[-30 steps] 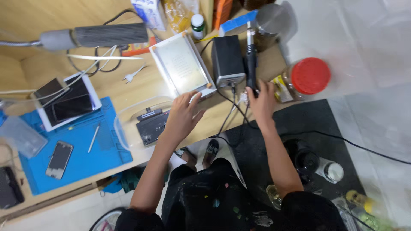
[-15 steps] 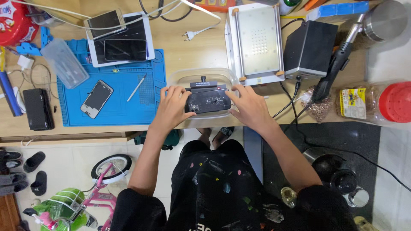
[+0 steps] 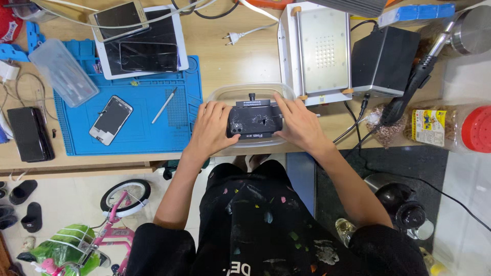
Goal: The person uses a heat gun and a metal tool to work on a black electronic component placed in a plastic container. They repeatedly apply heat and scrape the surface, occasionally adjusting the component's position.
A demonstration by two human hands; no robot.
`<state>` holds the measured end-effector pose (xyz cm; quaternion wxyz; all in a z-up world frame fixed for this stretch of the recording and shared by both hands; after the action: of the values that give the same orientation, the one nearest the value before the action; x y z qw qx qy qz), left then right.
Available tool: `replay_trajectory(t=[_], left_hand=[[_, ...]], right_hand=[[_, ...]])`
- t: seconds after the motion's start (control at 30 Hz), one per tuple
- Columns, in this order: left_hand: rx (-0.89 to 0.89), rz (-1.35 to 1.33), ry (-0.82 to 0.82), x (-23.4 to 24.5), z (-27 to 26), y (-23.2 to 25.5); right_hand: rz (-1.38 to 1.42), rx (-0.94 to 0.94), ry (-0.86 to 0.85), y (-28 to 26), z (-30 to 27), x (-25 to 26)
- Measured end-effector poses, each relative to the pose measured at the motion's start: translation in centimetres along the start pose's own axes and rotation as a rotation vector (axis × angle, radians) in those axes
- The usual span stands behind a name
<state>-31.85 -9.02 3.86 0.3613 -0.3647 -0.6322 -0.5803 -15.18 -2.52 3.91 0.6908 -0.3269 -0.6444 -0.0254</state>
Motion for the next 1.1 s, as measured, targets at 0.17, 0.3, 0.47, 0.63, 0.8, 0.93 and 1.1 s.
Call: replay_trajectory(t=[0.17,0.3,0.47,0.63,0.8,0.93,1.1], left_hand=[[0.015,-0.047,0.009,0.5,-0.5,0.0],[0.036,-0.047,0.033,0.5,-0.7,0.1],[0.087,0.003,-0.014,-0.4,-0.1,-0.2],[0.081,0.067,-0.042,-0.6,0.2,-0.2],[-0.029,0.126,-0.086,-1.0,0.9,0.8],[-0.109,0.141,-0.108,-0.9,0.9,0.7],[-0.104,0.193,-0.103,-0.4,1.3,0.1]], right_hand=[[0.025,0.058,0.132,0.0,-1.4,1.6],[0.051,-0.005,0.076,1.1,-1.6,0.5],[0.042,0.072,0.108,0.6,-1.3,0.3],[0.025,0.060,0.094,0.0,-1.3,0.2],[-0.012,0.058,0.087,-0.2,-0.8,0.1],[-0.034,0.079,0.064,-0.8,-0.4,-0.2],[-0.047,0.096,0.095,-1.2,0.1,0.6]])
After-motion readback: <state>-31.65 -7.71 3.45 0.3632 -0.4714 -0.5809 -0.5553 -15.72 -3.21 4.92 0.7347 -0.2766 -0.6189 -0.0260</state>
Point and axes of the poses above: each hand's wrist, its own z-axis towards the middle knuckle, its own x-axis out of the back of the hand, y = z × x, the point moved 10 cm from there along z, towards the middle knuckle, and after that the axes turned 12 degrees about x, right-handed, at the moved point
